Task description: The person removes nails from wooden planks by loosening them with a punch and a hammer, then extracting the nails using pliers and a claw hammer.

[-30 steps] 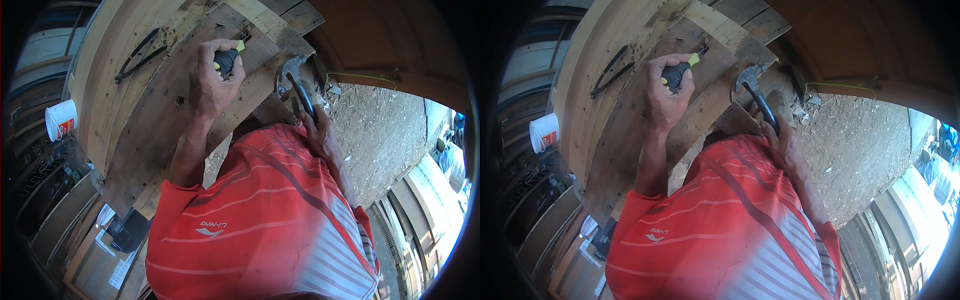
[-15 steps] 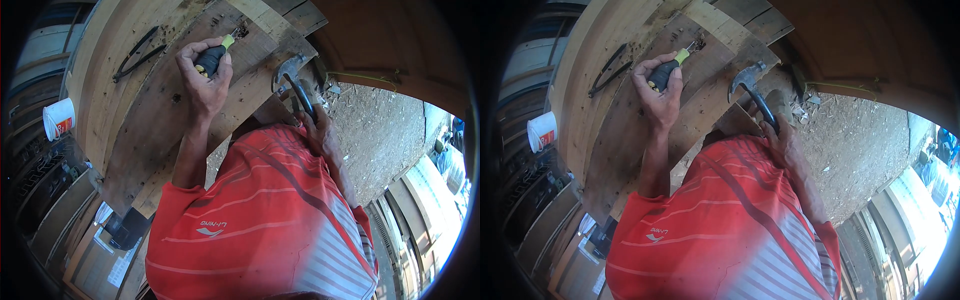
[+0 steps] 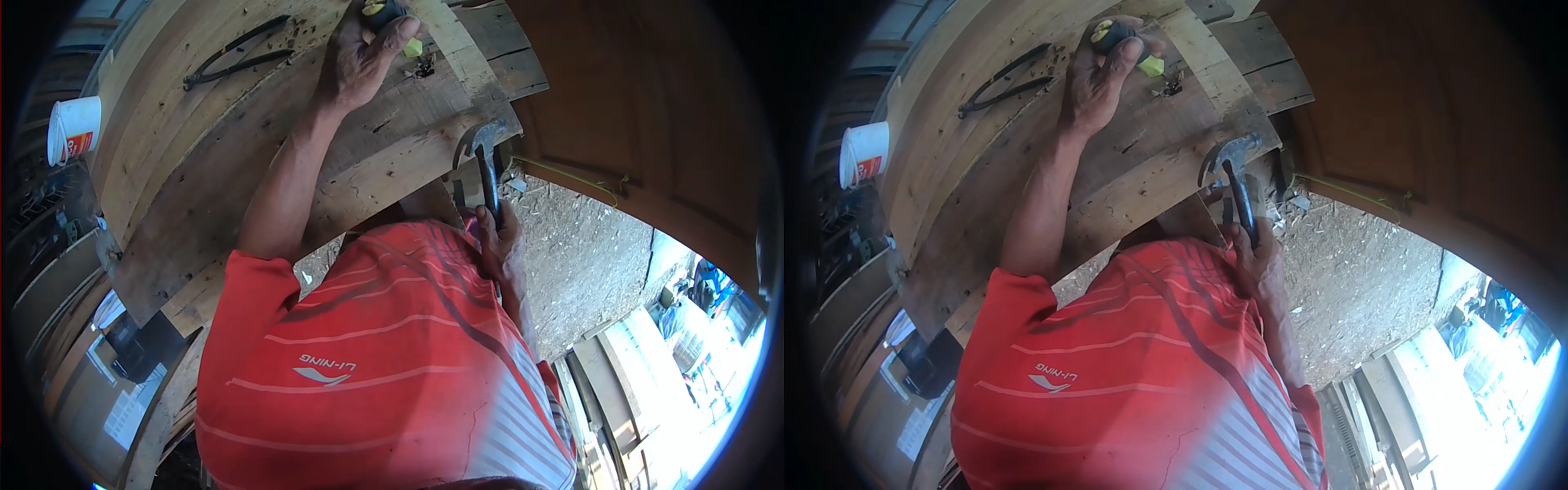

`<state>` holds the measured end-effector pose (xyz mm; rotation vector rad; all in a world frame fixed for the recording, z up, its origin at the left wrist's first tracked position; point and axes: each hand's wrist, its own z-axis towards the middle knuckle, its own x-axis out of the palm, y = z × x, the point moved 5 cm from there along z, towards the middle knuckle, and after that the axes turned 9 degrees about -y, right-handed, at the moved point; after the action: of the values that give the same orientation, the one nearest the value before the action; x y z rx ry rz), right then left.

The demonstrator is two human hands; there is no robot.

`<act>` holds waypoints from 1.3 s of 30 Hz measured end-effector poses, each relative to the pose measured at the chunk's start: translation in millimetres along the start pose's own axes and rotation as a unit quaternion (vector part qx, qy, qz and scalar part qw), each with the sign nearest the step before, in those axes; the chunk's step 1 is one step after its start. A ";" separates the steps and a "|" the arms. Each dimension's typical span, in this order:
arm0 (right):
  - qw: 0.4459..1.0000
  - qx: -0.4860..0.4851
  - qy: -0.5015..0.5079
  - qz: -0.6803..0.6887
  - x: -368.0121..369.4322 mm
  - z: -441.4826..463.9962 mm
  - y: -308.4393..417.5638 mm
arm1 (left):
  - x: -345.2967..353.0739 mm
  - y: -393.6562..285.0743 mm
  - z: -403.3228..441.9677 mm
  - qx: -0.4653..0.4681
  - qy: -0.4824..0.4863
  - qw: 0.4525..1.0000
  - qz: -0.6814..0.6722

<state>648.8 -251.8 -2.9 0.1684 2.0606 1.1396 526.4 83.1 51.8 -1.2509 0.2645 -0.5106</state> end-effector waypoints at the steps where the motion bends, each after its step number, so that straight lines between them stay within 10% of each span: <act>1: 1.000 0.002 0.003 -0.013 -2.9 0.3 2.1 | 1.6 8.3 6.8 -0.018 -0.008 1.000 -0.024; 13: 0.998 -0.044 -0.036 -0.011 -15.4 33.1 24.7 | -13.6 40.4 16.4 -0.082 -0.050 0.994 0.058; 21: 0.977 -0.177 -0.051 0.104 -24.1 68.3 130.7 | 10.3 64.7 7.9 -0.124 0.031 0.950 -0.284; 26: 0.949 -0.296 -0.089 -0.069 -30.8 95.8 214.8 | 4.6 24.5 13.7 -0.070 0.070 0.994 -0.051; 29: 0.925 -0.287 0.080 -0.236 -21.5 102.2 235.6 | 3.1 24.5 10.6 0.006 0.043 0.999 -0.011; 34: 0.953 -0.228 0.038 -0.198 -16.5 102.1 239.3 | 0.8 29.9 2.8 -0.002 0.033 0.999 0.022; 37: 0.931 -0.268 0.026 -0.247 -14.4 95.0 236.0 | 22.7 46.1 9.3 0.013 -0.032 0.945 -0.326; 39: 0.892 -0.315 0.059 -0.319 -19.8 93.4 233.6 | 4.4 43.2 9.1 0.009 0.038 0.994 -0.101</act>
<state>671.1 -59.5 159.0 -0.8517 1.5363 1.3204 544.0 98.1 13.9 -1.2492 0.1966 -0.7346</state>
